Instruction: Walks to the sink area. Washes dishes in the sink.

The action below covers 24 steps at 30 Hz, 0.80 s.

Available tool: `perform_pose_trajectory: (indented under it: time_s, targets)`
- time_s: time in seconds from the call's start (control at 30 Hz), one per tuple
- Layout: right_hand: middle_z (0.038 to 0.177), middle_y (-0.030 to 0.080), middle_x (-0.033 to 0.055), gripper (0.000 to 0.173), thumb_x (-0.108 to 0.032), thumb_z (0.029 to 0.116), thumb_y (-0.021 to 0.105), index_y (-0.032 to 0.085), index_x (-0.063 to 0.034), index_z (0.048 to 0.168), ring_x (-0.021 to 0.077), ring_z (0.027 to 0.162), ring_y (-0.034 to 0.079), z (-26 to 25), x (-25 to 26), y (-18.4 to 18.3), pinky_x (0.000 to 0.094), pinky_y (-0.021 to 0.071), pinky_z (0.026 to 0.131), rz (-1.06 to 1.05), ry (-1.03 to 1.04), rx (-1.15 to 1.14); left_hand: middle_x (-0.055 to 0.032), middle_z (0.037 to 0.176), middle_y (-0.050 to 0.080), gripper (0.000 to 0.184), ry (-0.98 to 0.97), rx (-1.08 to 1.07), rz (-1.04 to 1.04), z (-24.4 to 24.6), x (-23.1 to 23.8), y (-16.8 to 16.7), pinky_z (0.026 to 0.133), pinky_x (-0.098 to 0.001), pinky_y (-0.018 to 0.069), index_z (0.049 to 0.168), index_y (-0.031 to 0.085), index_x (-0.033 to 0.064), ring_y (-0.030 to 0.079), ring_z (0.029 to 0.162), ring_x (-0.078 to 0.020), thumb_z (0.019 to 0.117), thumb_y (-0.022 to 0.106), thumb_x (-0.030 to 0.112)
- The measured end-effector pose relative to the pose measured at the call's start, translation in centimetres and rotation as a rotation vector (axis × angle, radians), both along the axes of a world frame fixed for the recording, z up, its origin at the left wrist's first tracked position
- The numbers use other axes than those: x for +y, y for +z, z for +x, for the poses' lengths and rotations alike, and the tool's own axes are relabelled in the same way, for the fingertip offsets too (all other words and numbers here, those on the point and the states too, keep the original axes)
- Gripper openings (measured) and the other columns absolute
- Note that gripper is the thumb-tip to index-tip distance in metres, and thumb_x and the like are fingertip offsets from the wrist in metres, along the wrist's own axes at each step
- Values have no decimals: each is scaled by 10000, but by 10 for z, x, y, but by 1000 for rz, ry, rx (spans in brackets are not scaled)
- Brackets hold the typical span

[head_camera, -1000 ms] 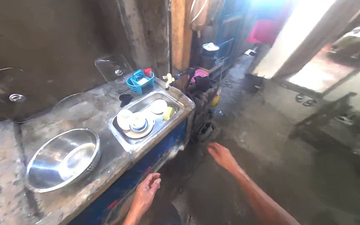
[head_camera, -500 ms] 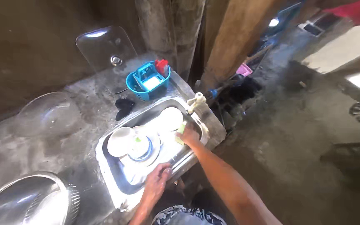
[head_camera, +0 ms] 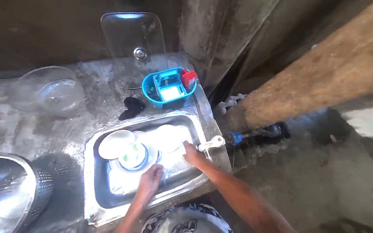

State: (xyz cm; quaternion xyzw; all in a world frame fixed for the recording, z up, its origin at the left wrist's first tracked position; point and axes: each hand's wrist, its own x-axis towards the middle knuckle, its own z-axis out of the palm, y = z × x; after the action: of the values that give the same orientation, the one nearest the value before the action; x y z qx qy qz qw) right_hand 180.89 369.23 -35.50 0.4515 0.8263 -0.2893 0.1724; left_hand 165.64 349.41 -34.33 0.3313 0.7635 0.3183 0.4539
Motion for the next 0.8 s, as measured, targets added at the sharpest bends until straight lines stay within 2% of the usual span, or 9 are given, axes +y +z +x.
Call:
perform_pose_trajectory:
  time_s: [0.07, 0.1, 0.17, 0.2, 0.3, 0.43, 0.57, 0.73, 0.8]
  targets:
    - [1343, 631, 251, 565, -214, 916, 689, 539, -92, 1447, 436, 1230, 618, -15, 19, -7, 640, 474, 1014, 86, 45, 78, -105, 1067, 734, 310, -129, 25, -45, 14, 24, -6, 909, -451, 574, 1268, 667, 80, 716, 947, -215, 1045, 533, 249]
    - [1471, 539, 237, 586, -143, 911, 675, 515, -107, 1474, 435, 1328, 548, -24, 31, -4, 630, 453, 1066, 88, 120, 53, -114, 1088, 731, 332, -181, 40, -66, 21, 37, -9, 932, -468, 558, 1288, 661, 85, 711, 976, -229, 1047, 525, 267]
    - [1676, 256, 221, 770, -35, 903, 633, 340, -130, 1608, 469, 1499, 327, -34, 44, -13, 646, 341, 1175, 59, 251, -1, -123, 1143, 719, 355, -217, 65, -96, 33, 56, -16, 971, -489, 540, 1313, 647, 91, 700, 1043, -248, 1054, 503, 286]
    - [1688, 217, 226, 807, -23, 918, 605, 262, -139, 1639, 486, 1499, 316, -33, 42, -22, 652, 352, 1161, 62, 288, -27, -128, 1170, 712, 352, -194, 98, -99, 39, 60, -20, 985, -488, 536, 1313, 647, 86, 694, 1073, -255, 1052, 500, 272]
    - [1534, 443, 294, 630, -56, 978, 538, 377, -115, 1584, 508, 1369, 479, -12, 18, -48, 663, 433, 1073, 110, 297, 12, -153, 1314, 651, 356, -76, 311, -53, 51, 65, -28, 1059, -470, 501, 1325, 646, 66, 618, 1242, -304, 1019, 524, 202]
    - [1467, 466, 342, 642, -36, 943, 594, 403, -111, 1552, 527, 1266, 554, -4, 7, -52, 661, 486, 1002, -3, 247, -87, -185, 1509, 507, 429, -77, 515, 9, 46, 75, -48, 1147, -453, 425, 1368, 614, 55, 479, 1405, -348, 953, 589, 159]
    - [1285, 633, 302, 511, -130, 979, 587, 475, -26, 1467, 486, 1217, 612, -4, 6, -35, 648, 471, 1021, -76, 244, -172, -213, 1506, 509, 419, -54, 633, 123, 31, 77, -48, 1142, -464, 435, 1338, 635, 28, 487, 1403, -381, 939, 602, 150]
    - [1417, 543, 313, 549, -297, 945, 671, 561, -66, 1431, 504, 1321, 517, 1, 4, -23, 691, 406, 1064, -117, 305, -267, -269, 1394, 582, 386, 276, 737, 227, -33, 44, -14, 1119, -559, 434, 1281, 641, -45, 529, 1337, -444, 934, 624, 122]
    - [1488, 467, 318, 594, -277, 889, 730, 572, -99, 1433, 501, 1328, 504, 5, 5, -27, 694, 426, 1033, -80, 254, -171, -239, 1267, 661, 316, 202, 754, 161, -51, 25, -11, 1058, -542, 493, 1219, 675, -21, 610, 1235, -414, 987, 597, 180]
